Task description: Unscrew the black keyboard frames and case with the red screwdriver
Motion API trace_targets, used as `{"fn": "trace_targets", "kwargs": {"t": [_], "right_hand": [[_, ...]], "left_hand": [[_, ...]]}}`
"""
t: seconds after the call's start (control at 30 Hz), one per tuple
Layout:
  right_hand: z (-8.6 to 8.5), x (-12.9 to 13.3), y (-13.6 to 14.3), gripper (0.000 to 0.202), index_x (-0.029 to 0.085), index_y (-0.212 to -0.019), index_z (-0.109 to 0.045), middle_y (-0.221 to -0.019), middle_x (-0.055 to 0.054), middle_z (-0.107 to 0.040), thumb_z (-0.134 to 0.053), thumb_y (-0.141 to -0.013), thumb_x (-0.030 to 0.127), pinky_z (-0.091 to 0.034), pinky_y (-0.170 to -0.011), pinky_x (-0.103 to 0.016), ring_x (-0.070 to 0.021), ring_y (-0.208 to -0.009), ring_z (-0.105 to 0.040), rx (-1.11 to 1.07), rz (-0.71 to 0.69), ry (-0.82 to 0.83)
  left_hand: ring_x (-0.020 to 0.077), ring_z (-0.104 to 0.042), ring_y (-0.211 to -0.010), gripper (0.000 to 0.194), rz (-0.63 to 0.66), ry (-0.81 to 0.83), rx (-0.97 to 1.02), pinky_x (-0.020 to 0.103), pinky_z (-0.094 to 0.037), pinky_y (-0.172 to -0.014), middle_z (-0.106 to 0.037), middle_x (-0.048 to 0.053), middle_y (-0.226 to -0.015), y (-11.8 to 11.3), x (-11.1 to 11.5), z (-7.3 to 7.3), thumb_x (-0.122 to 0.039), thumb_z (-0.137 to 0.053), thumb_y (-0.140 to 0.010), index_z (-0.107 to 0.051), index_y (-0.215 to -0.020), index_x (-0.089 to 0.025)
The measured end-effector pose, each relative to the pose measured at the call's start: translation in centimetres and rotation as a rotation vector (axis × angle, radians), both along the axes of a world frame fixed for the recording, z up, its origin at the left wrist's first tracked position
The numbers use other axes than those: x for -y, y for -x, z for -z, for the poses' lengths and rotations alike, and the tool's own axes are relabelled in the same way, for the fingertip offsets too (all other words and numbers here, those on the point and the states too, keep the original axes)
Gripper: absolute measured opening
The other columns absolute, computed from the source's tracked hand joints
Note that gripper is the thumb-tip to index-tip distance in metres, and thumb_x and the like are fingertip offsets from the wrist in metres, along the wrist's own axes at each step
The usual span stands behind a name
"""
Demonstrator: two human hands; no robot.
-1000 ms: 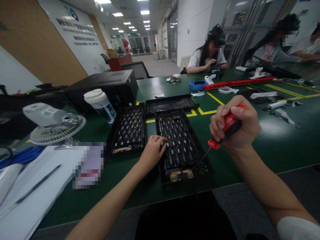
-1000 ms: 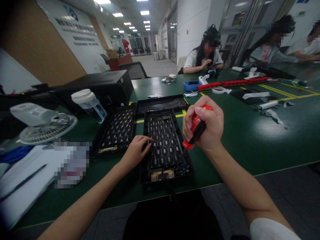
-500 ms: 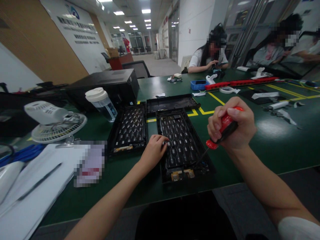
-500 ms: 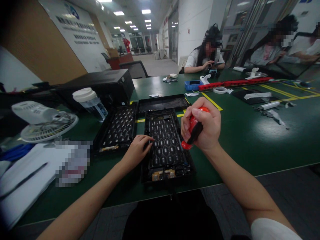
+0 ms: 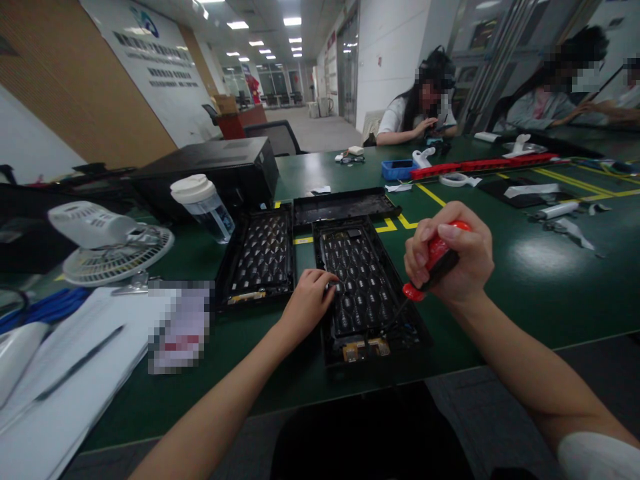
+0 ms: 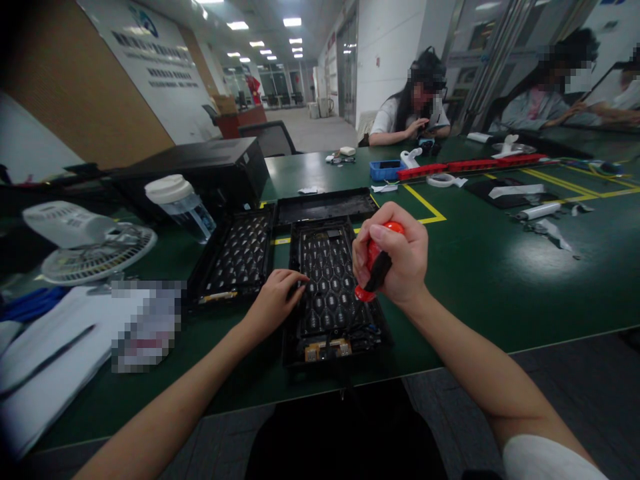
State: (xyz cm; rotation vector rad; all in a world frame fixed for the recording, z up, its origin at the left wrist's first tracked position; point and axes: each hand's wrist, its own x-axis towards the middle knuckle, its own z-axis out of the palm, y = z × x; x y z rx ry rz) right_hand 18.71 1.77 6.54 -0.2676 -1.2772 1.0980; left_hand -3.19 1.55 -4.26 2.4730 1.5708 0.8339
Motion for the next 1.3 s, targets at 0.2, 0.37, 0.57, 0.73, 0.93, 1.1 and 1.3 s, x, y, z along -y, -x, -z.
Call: {"fn": "trace_targets", "kwargs": {"t": [0.2, 0.37, 0.57, 0.73, 0.93, 1.1, 1.3], "right_hand": [[-0.36, -0.20, -0.30, 0.014, 0.020, -0.067, -0.057, -0.046, 0.004, -0.050, -0.057, -0.081, 0.024, -0.030, -0.023, -0.020, -0.0086, -0.026, -0.039, -0.032, 0.003, -0.007], [-0.39, -0.65, -0.78, 0.015, 0.020, -0.068, -0.057, -0.047, 0.003, -0.052, -0.055, -0.083, 0.024, -0.031, -0.023, -0.020, -0.0093, -0.027, -0.040, -0.023, -0.037, -0.048], [-0.46, -0.59, -0.83, 0.016, 0.020, -0.067, -0.057, -0.047, 0.003, -0.051, -0.058, -0.082, 0.025, -0.030, -0.023, -0.020, -0.0086, -0.027, -0.041, -0.018, -0.023, -0.028], [-0.53, -0.50, -0.80, 0.015, 0.020, -0.067, -0.057, -0.047, 0.004, -0.050, -0.057, -0.081, 0.024, -0.030, -0.022, -0.020, -0.0089, -0.026, -0.040, -0.020, -0.024, -0.023], [-0.42, -0.49, -0.72, 0.016, 0.020, -0.067, -0.055, -0.046, 0.004, -0.050, -0.058, -0.080, 0.026, -0.030, -0.023, -0.019, -0.0083, -0.026, -0.039, -0.021, -0.010, -0.010], [-0.43, -0.19, -0.28, 0.014, 0.020, -0.066, -0.055, -0.045, 0.004, -0.051, -0.054, -0.080, 0.022, -0.031, -0.022, -0.020, -0.0087, -0.026, -0.039, -0.041, -0.008, 0.027], [-0.26, -0.05, -0.05, 0.014, 0.021, -0.065, -0.054, -0.044, 0.005, -0.050, -0.056, -0.078, 0.024, -0.031, -0.023, -0.020, -0.0089, -0.026, -0.039, -0.016, 0.015, 0.044]], "left_hand": [[0.0224, -0.053, -0.104, 0.013, -0.008, 0.009, -0.014, 0.040, -0.049, -0.095, -0.063, 0.007, -0.102, -0.12, 0.01, -0.14, -0.016, -0.053, -0.090, -0.062, -0.100, -0.017], [0.0224, -0.053, -0.104, 0.013, -0.004, 0.007, -0.015, 0.040, -0.048, -0.095, -0.063, 0.007, -0.102, -0.08, 0.06, -0.14, -0.017, -0.053, -0.091, -0.062, -0.099, -0.017], [0.0223, -0.054, -0.103, 0.012, -0.006, -0.004, -0.009, 0.041, -0.049, -0.094, -0.063, 0.006, -0.102, 0.01, 0.09, -0.05, -0.016, -0.053, -0.090, -0.062, -0.099, -0.019], [0.0226, -0.053, -0.104, 0.013, 0.001, 0.005, -0.012, 0.041, -0.049, -0.094, -0.063, 0.006, -0.102, 0.04, 0.02, 0.07, -0.017, -0.053, -0.090, -0.062, -0.099, -0.018], [0.0221, -0.054, -0.102, 0.013, 0.002, -0.007, -0.006, 0.041, -0.049, -0.093, -0.064, 0.006, -0.101, -0.03, 0.06, -0.09, -0.016, -0.054, -0.090, -0.062, -0.099, -0.019], [0.0222, -0.054, -0.104, 0.013, 0.001, -0.005, -0.012, 0.041, -0.049, -0.094, -0.064, 0.006, -0.102, -0.11, 0.06, -0.27, -0.016, -0.053, -0.090, -0.062, -0.099, -0.018], [0.0221, -0.055, -0.101, 0.013, 0.000, -0.017, 0.000, 0.042, -0.050, -0.092, -0.064, 0.006, -0.100, -0.14, -0.04, -0.07, -0.016, -0.053, -0.090, -0.063, -0.098, -0.019]]}}
